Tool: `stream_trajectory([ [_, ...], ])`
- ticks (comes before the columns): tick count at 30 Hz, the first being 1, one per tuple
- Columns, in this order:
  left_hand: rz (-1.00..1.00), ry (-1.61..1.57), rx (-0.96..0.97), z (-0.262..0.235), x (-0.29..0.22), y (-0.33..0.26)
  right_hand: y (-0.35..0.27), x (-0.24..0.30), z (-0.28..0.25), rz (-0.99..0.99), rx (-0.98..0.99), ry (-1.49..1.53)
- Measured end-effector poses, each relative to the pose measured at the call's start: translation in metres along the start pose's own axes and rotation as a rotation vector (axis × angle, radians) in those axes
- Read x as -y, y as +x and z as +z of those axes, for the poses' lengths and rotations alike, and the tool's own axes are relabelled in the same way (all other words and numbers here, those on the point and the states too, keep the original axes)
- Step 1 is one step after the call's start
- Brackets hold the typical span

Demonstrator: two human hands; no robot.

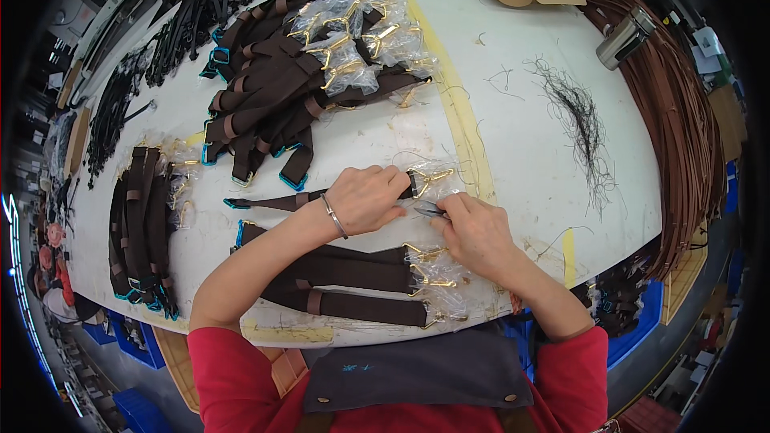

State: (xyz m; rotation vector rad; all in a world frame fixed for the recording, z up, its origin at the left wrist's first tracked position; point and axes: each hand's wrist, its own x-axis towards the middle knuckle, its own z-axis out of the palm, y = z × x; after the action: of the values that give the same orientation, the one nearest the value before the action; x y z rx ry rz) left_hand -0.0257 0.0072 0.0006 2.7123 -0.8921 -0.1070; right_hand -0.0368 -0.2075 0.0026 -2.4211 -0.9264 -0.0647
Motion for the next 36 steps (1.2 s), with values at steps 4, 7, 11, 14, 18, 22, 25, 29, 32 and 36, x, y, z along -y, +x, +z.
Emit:
stream_trajectory([
  [4, 0.044, 0.044, -0.030, 0.010, 0.002, 0.001, 0.006, 0.001, 0.009, -0.029, -0.005, -0.062],
  [7, 0.062, -0.036, -0.060, 0.009, 0.005, 0.002, 0.009, 0.002, 0.011, -0.025, 0.006, -0.109],
  [11, 0.018, -0.167, -0.016, 0.006, 0.011, 0.006, 0.009, 0.001, 0.015, -0.029, 0.001, -0.132],
  [14, -0.008, -0.242, 0.051, 0.000, 0.012, 0.011, 0.009, 0.000, 0.019, -0.030, -0.005, -0.148],
  [18, -0.026, -0.262, 0.104, -0.004, 0.010, 0.015, 0.010, 0.002, 0.020, -0.050, -0.006, -0.197],
  [22, -0.019, -0.212, 0.157, -0.008, 0.007, 0.020, 0.013, 0.004, 0.018, -0.071, 0.003, -0.257],
  [25, 0.033, -0.171, 0.179, -0.009, 0.008, 0.024, 0.014, 0.004, 0.017, -0.079, 0.001, -0.257],
  [29, 0.036, -0.152, 0.255, -0.013, 0.008, 0.030, 0.013, 0.001, 0.017, -0.093, 0.009, -0.243],
  [32, 0.000, -0.264, 0.235, -0.013, 0.010, 0.033, 0.013, 0.000, 0.016, -0.071, 0.031, -0.187],
  [36, -0.160, -0.622, -0.146, -0.022, 0.023, 0.030, 0.017, 0.000, -0.006, 0.007, -0.015, -0.054],
])
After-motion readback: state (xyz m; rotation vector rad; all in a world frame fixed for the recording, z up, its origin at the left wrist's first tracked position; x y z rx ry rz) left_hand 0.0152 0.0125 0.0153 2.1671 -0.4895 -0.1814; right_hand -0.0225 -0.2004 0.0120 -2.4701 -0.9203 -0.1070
